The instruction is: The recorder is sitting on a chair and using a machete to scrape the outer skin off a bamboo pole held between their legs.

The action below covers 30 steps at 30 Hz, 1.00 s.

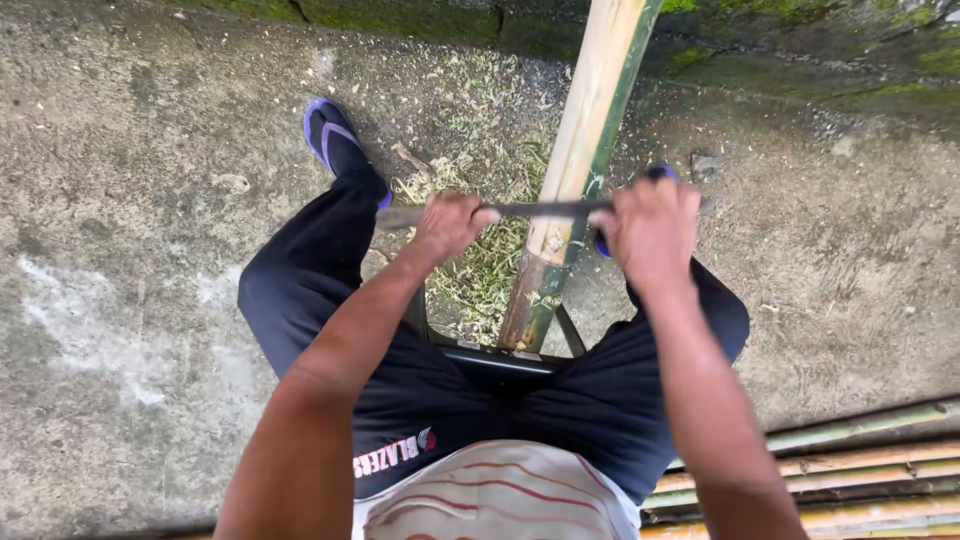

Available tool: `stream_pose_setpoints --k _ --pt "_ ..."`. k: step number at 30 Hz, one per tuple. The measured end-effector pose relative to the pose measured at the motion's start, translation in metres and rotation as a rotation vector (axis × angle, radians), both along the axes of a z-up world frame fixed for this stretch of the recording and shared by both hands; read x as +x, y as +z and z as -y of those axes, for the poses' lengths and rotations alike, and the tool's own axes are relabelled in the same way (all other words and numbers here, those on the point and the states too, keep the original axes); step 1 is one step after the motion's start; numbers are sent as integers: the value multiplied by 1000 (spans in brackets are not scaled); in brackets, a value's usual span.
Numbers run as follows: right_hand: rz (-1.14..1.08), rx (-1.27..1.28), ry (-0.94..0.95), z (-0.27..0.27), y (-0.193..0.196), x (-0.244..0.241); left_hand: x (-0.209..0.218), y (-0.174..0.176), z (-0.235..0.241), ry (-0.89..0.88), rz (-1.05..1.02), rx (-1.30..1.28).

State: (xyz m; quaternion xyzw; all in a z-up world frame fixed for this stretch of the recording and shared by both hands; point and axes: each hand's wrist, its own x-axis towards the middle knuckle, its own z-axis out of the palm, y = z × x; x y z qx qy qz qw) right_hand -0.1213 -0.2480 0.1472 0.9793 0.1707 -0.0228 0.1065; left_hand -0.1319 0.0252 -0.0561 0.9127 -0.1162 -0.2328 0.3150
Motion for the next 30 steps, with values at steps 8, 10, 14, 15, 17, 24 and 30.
stream_pose_setpoints --k 8,10,14,15,17,24,30 --pt "49 45 -28 17 9 78 92 36 20 50 -88 6" --pt "85 -25 3 23 13 119 130 43 28 99 20 -89" --pt "255 -86 118 19 16 126 146 41 33 147 -83 -95" --pt "170 -141 24 12 15 116 140 36 28 90 -69 -108" --pt "89 -193 -74 -1 12 80 119 33 18 31 -54 -118" --pt "121 6 -77 -19 -6 -27 21 -17 -3 -134 -42 -37" --pt "102 -56 -10 -2 16 72 99 18 19 37 -62 -68"
